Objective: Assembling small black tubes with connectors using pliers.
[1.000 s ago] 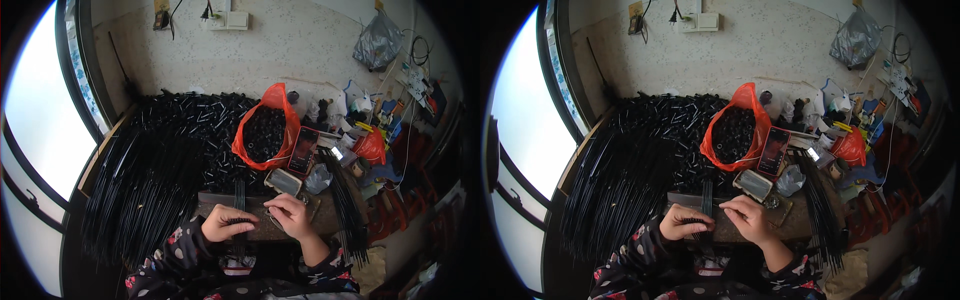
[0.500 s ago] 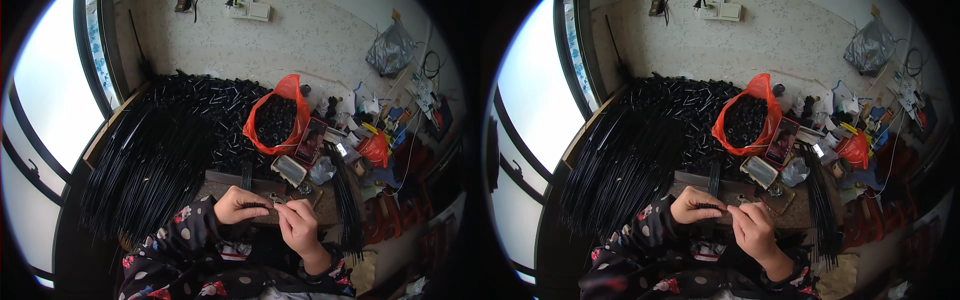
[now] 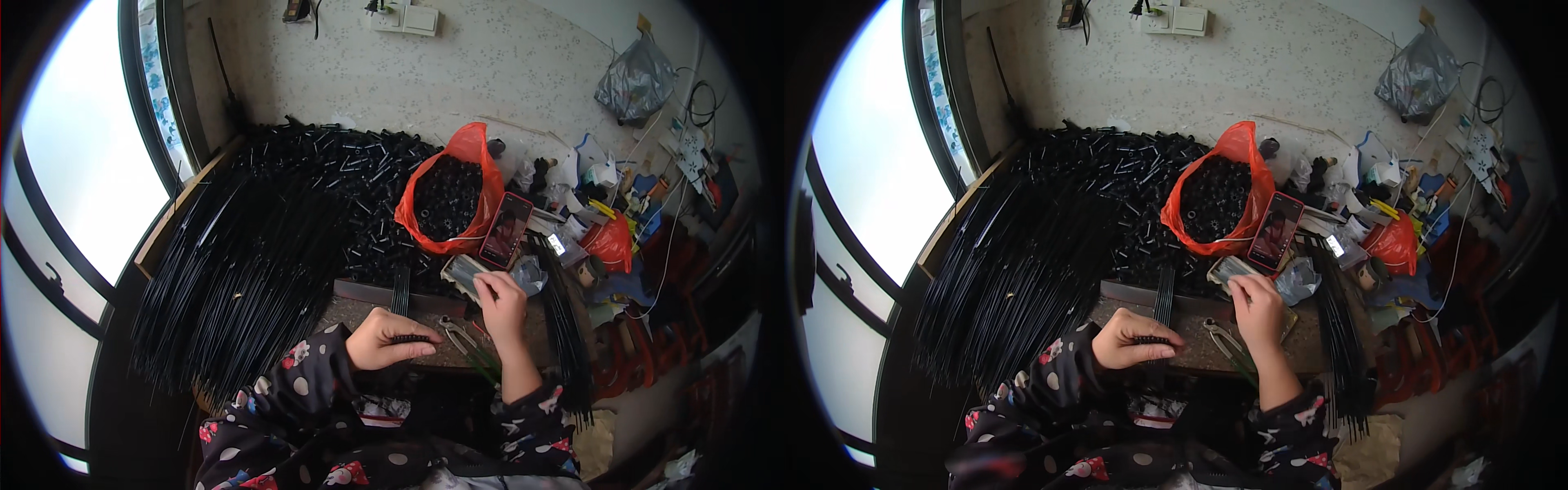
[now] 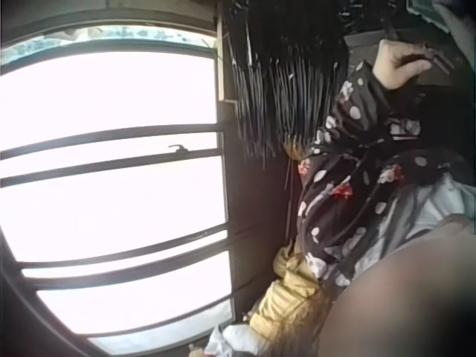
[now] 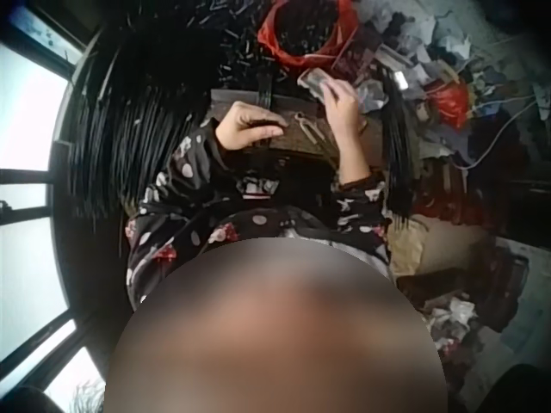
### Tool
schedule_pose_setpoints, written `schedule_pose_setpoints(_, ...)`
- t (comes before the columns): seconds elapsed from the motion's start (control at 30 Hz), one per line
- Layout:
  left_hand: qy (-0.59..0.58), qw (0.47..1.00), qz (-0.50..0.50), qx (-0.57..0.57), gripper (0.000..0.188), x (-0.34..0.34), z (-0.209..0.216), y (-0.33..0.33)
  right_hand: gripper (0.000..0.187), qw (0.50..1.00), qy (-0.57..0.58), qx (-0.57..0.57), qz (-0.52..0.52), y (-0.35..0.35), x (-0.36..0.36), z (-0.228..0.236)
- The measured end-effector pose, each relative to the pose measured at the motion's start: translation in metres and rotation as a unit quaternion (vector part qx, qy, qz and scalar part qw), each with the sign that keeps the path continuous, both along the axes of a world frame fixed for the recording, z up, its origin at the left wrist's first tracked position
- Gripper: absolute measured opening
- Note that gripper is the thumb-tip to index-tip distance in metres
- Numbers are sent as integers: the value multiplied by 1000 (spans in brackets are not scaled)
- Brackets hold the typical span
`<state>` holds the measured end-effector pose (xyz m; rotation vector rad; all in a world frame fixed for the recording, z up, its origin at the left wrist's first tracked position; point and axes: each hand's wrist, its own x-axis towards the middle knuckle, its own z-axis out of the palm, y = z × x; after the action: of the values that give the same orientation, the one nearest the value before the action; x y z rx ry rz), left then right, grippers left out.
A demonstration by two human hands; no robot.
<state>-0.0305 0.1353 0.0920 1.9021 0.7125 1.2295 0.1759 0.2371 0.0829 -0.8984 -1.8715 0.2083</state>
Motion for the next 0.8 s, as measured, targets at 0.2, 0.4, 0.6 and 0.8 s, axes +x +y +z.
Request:
schedule_pose_setpoints(0.2,12,998,-45,-42,18,6,-1,4,12,984,-161,34,-67,102,29,-91)
schedule_pose_setpoints(0.4,-20,998,-6,-57,18,-7,-2,4,13,982,65,-120,127,10,-9,-6)
schedule_pose_setpoints(0.6,-11,1000,1,-15,17,0,1,13,23,986,-84,48,136,-88,-5,33)
schedule_pose_setpoints(0.8,-12,1000,-6,5,16,2,-2,9,30,985,-120,79,96,-95,-3,34)
